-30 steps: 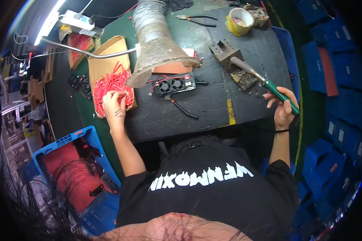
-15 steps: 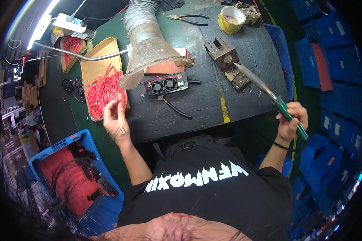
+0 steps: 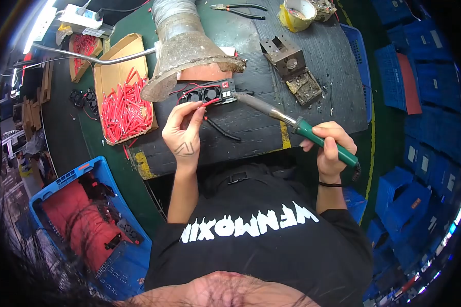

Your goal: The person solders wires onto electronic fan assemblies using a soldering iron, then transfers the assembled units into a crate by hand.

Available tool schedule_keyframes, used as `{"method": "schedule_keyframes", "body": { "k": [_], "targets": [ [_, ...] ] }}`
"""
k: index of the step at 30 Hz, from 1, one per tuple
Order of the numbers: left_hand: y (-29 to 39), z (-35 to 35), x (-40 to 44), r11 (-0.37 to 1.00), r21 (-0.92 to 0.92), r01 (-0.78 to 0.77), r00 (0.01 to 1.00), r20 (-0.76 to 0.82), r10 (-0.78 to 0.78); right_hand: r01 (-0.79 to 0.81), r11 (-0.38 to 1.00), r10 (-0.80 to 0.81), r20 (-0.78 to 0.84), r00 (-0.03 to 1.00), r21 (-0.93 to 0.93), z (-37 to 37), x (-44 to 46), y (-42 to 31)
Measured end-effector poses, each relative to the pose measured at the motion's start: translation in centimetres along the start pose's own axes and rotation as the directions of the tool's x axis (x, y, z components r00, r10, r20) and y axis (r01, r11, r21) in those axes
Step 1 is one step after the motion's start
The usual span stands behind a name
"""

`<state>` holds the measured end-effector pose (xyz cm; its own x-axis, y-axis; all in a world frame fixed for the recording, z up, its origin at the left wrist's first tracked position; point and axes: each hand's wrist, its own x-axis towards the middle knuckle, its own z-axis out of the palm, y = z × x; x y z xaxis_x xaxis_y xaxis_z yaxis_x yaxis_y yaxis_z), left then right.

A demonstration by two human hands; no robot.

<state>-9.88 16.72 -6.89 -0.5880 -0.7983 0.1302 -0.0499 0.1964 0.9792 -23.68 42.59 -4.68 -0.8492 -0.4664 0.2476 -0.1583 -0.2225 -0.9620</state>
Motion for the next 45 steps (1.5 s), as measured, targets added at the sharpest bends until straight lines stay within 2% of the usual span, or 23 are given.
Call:
{"method": "schedule_keyframes", "body": {
  "k": [4, 11, 13, 14, 16, 17, 18, 19, 20, 22, 24, 26, 28, 29, 30, 32, 33, 36, 37, 39, 40, 42, 45],
  "targets": [
    [-0.3, 0.5, 0.1, 0.996, 0.081, -0.041, 0.999, 0.027, 0.038, -0.002, 1.000, 0.002, 0.014, 1.000, -0.012, 0.3, 0.5, 0.3],
    [-0.2, 0.6, -0.1, 0.998, 0.054, 0.025, 1.000, -0.006, -0.024, -0.003, 0.998, 0.005, 0.037, 0.999, -0.057, 0.5, 0.7, 0.3],
    [0.1, -0.8, -0.4, 0.993, -0.117, 0.000, 1.000, -0.026, -0.003, -0.015, 0.999, 0.016, 0.008, 1.000, -0.039, 0.5, 0.6, 0.6],
    [0.4, -1.8, -0.7, 0.995, -0.101, 0.002, 0.999, -0.037, -0.006, -0.004, 1.000, 0.005, 0.005, 1.000, -0.031, 0.4, 0.7, 0.7],
    [0.9, -4.1, -1.0, 0.885, -0.403, 0.234, 0.969, 0.025, -0.245, -0.025, 1.000, 0.025, -0.017, 1.000, 0.013, 0.3, 0.8, 0.9],
    [0.3, -5.3, -1.4, 0.885, -0.398, 0.241, 0.966, 0.015, -0.256, -0.043, 0.999, 0.043, -0.030, 0.999, 0.009, 0.3, 0.9, 1.0],
    [-0.2, -6.5, -1.7, 0.923, -0.305, 0.233, 0.969, -0.002, -0.246, -0.047, 0.999, 0.047, -0.020, 0.999, 0.022, 0.2, 1.0, 1.2],
    [-0.5, -7.2, -2.0, 0.966, -0.032, 0.257, 0.965, -0.039, -0.259, -0.048, 0.998, 0.049, -0.017, 0.999, 0.046, 0.2, 1.1, 1.4],
    [-0.8, -7.8, -2.3, 0.932, 0.239, 0.273, 0.962, -0.078, -0.261, -0.046, 0.997, 0.047, -0.015, 0.999, 0.069, 0.2, 1.2, 1.5],
    [-2.1, -8.8, -2.4, 0.811, 0.585, 0.002, 0.998, 0.046, -0.036, -0.061, 0.994, 0.062, -0.003, 0.998, 0.086, 0.7, 1.5, 1.4],
    [-2.6, -8.5, -2.7, 0.628, 0.769, -0.121, 0.992, 0.064, 0.113, -0.049, 0.996, 0.049, -0.004, 0.999, 0.076, 1.1, 1.8, 1.4],
    [-2.5, -8.5, -2.9, 0.707, 0.707, -0.033, 0.996, -0.039, 0.085, -0.028, 0.996, 0.027, 0.006, 1.000, 0.085, 1.2, 1.9, 1.4],
    [-2.7, -10.2, -2.8, 0.656, 0.733, -0.178, 0.950, -0.045, 0.308, -0.020, 0.996, 0.019, 0.018, 1.000, 0.081, 0.8, 1.7, 1.6],
    [-1.9, -11.5, -2.6, 0.618, 0.770, -0.161, 0.941, -0.069, 0.330, -0.018, 0.996, 0.016, 0.027, 1.000, 0.091, 0.8, 1.7, 1.6],
    [-1.5, -13.3, -2.3, 0.561, 0.819, -0.121, 0.930, -0.104, 0.353, -0.020, 0.996, 0.020, 0.000, 1.000, 0.083, 0.8, 1.6, 1.5],
    [-1.8, -17.4, -1.8, 0.498, 0.864, 0.069, 0.912, -0.257, 0.320, -0.022, 0.997, 0.024, -0.026, 0.999, 0.074, 0.7, 1.6, 1.7],
    [-1.8, -19.8, -1.3, 0.296, 0.955, 0.002, 0.921, -0.116, 0.371, -0.026, 0.997, 0.029, -0.038, 0.999, 0.071, 0.7, 1.6, 1.8],
    [-2.1, -24.0, -0.1, 0.063, 0.993, -0.103, 0.963, 0.084, 0.255, -0.041, 0.996, 0.046, -0.058, 0.997, 0.077, 0.7, 1.4, 1.8],
    [-2.5, -24.6, 0.4, 0.063, 0.992, -0.112, 0.962, 0.092, 0.255, -0.050, 0.995, 0.055, -0.062, 0.997, 0.086, 0.6, 1.4, 1.8],
    [-2.9, -25.2, 1.2, 0.004, 0.973, -0.230, 0.922, 0.216, 0.320, -0.037, 0.994, 0.044, -0.059, 0.997, 0.103, 0.9, 1.4, 1.6],
    [-3.2, -25.4, 1.5, 0.004, 0.971, -0.238, 0.921, 0.224, 0.319, -0.027, 0.992, 0.033, -0.049, 0.998, 0.121, 1.0, 1.3, 1.5],
    [-3.7, -25.6, 2.1, 0.043, 0.933, -0.358, 0.877, 0.320, 0.360, -0.029, 0.992, 0.038, -0.073, 0.997, 0.120, 1.3, 1.0, 1.4],
    [-3.2, -25.2, 2.7, 0.024, 0.928, -0.372, 0.870, 0.340, 0.357, -0.027, 0.993, 0.038, -0.097, 0.995, 0.115, 1.4, 0.6, 1.3]
  ]
}}
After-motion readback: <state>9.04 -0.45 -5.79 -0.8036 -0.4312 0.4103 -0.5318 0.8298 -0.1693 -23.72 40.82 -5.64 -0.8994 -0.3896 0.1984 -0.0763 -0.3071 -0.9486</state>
